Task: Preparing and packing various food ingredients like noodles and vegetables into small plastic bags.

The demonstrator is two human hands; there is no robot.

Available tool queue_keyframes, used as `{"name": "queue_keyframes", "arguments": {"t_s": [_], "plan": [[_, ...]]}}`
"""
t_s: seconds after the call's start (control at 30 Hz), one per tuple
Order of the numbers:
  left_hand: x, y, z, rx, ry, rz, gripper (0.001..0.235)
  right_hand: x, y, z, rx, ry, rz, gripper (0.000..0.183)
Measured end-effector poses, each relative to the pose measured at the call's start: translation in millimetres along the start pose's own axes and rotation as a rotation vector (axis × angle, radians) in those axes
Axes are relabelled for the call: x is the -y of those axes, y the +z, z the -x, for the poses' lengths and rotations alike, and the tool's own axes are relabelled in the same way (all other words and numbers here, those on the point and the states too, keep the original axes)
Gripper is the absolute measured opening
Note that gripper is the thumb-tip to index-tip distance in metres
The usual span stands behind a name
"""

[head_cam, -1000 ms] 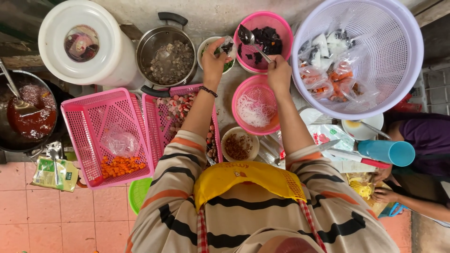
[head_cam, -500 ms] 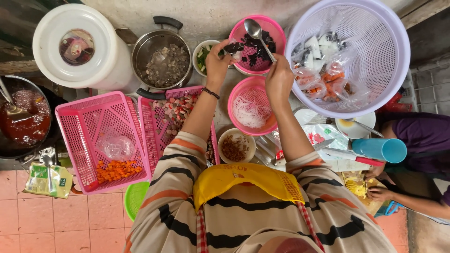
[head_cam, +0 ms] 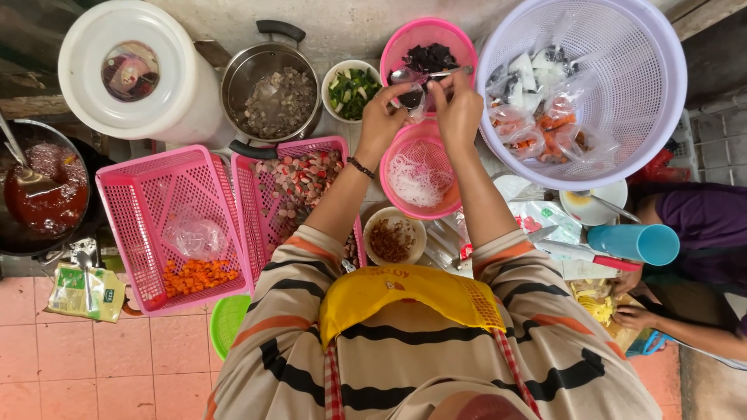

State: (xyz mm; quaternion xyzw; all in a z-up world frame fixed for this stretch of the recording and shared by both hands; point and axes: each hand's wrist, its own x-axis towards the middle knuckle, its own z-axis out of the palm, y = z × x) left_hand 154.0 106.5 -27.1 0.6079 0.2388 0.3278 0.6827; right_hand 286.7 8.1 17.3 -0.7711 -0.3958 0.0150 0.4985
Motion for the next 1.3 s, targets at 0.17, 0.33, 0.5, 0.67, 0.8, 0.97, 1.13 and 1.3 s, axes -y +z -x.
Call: {"name": "queue_keyframes", "arguments": {"t_s": [0.17,0.33,0.5,0.67,0.8,0.97,1.13,1.3], "plan": [[1,-1,3,-0.001,-0.001,-0.032,0.044,-32,4,-14,-0.040,-0.141,0.025,0.023],[-4,-5,11,0.021,-0.003,-0.031,0.042,-97,31,0,0.401,0.123,-0.217,0.012],[28,-12,25,-0.062,-0.031,0.042,0.030,-80,19,25,0.565,0.617,-0.760,0.014],[34,-7,36,0.039,-0.321,0.132,0.016,-36,-13,41,0.532,0.720,-0.867,0.014],[21,2,43,0.057,-0.290,0.162,0.012,-14,-36,55,0.381,0.383,-0.505,0.011],[-41,18,67,0.012,-0.109,-0.258,0.009,34,-74,74,0.102,-0.118,0.085,0.012],[-60,22,74,-0.028,0.248,-0.705,0.009,48,-92,92,0.089,-0.229,0.246,0.011],[-75,20,92,0.113,0.201,-0.436,0.009,84,-112,98,0.231,-0.301,-0.043,0.032]]}}
